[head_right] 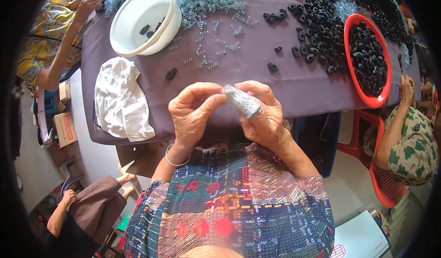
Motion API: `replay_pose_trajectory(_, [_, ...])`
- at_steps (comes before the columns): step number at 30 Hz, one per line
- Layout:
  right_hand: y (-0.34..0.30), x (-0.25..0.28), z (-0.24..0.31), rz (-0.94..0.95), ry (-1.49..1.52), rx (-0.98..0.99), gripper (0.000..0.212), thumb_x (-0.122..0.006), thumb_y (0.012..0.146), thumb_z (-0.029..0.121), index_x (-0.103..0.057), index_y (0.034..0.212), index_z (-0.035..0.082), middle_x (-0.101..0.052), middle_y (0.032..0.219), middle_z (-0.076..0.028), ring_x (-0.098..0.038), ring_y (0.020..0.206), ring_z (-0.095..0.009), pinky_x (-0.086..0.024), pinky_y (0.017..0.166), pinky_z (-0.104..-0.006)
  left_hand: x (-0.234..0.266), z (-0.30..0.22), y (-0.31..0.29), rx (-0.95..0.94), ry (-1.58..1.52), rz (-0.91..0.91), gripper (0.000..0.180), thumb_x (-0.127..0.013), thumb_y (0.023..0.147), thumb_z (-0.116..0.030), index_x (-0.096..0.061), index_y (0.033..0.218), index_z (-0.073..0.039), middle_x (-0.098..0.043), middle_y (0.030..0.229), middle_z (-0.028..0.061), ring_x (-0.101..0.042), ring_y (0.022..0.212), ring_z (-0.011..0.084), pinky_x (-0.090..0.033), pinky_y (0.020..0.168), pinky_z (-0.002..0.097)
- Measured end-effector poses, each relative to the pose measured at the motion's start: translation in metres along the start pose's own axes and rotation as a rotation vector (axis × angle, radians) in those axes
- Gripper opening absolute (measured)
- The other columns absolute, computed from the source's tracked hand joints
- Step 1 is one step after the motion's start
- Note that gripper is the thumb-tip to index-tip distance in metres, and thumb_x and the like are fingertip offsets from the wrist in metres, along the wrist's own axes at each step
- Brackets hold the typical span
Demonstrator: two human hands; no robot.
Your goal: The person assembles plastic cord locks by hand, picking up small plastic components and springs from the table and fitting them together.
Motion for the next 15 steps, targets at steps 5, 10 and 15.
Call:
replay_pose_trajectory(5, [-0.002, 0.000, 0.001, -0.028, 0.053, 0.009, 0.037, -0.062, 0.070, -0.014, -0.061, 0.105, -0.002, -0.066, 0.096, -0.014, -0.062, 0.098, -0.032, -0.055, 0.071, -0.0331, 0.003, -0.003, 0.000, -0.221, 0.078, 0.037, 0.013, -0.072, 0.079, 0.006, -0.067, 0.090, 0.003, -0.068, 0.089, 0.0102, -0.065, 0.083, 0.0162, -0.053, 0.074, 0.0271])
replay_pose_trajectory(10, [-0.002, 0.000, 0.004, 0.043, 0.006, 0.022, 0.038, -0.060, 0.078, -0.010, -0.059, 0.115, -0.002, -0.062, 0.106, -0.019, -0.064, 0.097, -0.027, -0.055, 0.079, -0.0324, 0.005, 0.006, 0.000, -0.104, 0.022, 0.076, 0.011, -0.071, 0.079, 0.006, -0.066, 0.088, 0.002, -0.067, 0.090, 0.0094, -0.064, 0.084, 0.0160, -0.053, 0.075, 0.0271])
replay_pose_trajectory(15, [-0.008, 0.013, -0.009, -0.039, -0.114, 0.003, 0.037, -0.060, 0.076, -0.010, -0.058, 0.112, -0.003, -0.066, 0.104, -0.013, -0.062, 0.093, -0.029, -0.054, 0.079, -0.0350, -0.004, 0.004, 0.001, -0.123, 0.334, 0.215, 0.009, -0.070, 0.077, 0.005, -0.064, 0.083, 0.002, -0.066, 0.088, 0.0089, -0.063, 0.081, 0.0161, -0.051, 0.073, 0.0281])
Point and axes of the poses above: each hand's wrist, its own y-axis towards the middle knuckle, its own x-axis out of the back of the hand, z = x × y, the point moved 7 cm from there along y, towards the middle knuckle
